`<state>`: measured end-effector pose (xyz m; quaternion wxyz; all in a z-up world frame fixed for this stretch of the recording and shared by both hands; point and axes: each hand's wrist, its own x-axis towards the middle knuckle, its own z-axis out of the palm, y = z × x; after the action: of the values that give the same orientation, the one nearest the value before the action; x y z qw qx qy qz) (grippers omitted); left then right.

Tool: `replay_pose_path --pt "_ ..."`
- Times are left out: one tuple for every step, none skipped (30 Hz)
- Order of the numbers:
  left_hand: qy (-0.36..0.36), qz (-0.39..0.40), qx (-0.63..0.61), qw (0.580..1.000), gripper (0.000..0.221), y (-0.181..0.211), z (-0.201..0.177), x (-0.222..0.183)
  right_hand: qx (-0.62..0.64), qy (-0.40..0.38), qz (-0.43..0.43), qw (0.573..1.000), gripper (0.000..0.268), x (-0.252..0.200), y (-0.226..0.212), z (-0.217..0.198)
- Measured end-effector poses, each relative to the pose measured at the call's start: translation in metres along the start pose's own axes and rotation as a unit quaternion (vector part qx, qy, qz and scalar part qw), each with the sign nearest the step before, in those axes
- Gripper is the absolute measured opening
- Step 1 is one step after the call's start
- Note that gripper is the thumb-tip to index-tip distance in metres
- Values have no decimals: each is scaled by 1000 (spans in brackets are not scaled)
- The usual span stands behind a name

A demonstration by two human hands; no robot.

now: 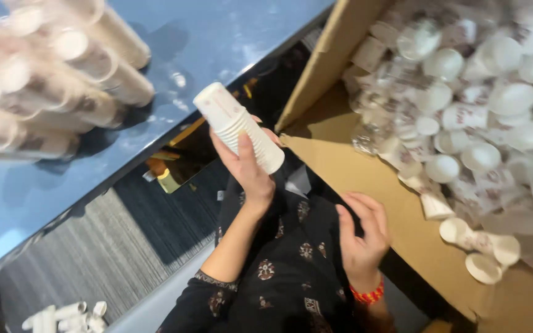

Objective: Counting and packing stacks of paper cups into plastic bags from a large cardboard box.

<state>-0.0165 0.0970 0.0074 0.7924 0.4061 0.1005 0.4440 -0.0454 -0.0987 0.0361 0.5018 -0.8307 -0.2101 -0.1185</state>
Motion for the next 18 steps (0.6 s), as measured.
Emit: replay_pose_path --pt "12 18 9 1000 58 4 -18 16 16 -15 -10 1000 20 -2 2 2" --pt "61 137 88 985 66 9 -37 31 20 -10 -2 1000 20 -4 5 3" --pt "104 247 164 949 75 12 -54 44 20 -1 8 1000 20 -6 8 2" --pt "113 259 170 944 75 21 -73 56 31 -11 1 999 20 -6 11 3" --pt "163 326 270 891 74 28 -90 67 36 -3 13 999 20 -7 14 3" --pt "208 386 365 821 72 34 -107 78 41 5 25 999 21 -7 18 3" --pt "212 390 368 817 72 42 -111 82 46 0 22 999 21 -9 20 2" --pt "216 375 387 814 73 49 -115 86 45 9 18 999 21 -10 22 1" --pt "218 360 405 812 74 55 -119 91 43 19 14 999 21 -11 25 1" --pt "220 363 406 809 74 56 -119 92 47 17 12 999 21 -11 27 2" --pt "216 344 427 808 72 55 -119 93 48 24 12 998 20 -12 29 2" --pt "212 325 447 806 71 53 -119 93 50 32 12 998 19 -13 31 2" --pt "213 325 448 805 71 56 -116 92 50 30 12 998 19 -13 32 0" --pt "212 295 436 823 70 57 -113 91 43 30 13 999 19 -14 33 -1" --pt "209 267 423 841 69 58 -109 91 37 31 14 999 18 -13 35 -3" --pt "210 267 423 840 69 58 -109 90 37 31 14 999 18 -10 37 -7" --pt "200 252 438 840 69 59 -109 90 4 27 18 999 19 -6 40 -11" --pt "190 237 453 838 69 59 -109 91 -28 23 22 999 20 -3 42 -16"
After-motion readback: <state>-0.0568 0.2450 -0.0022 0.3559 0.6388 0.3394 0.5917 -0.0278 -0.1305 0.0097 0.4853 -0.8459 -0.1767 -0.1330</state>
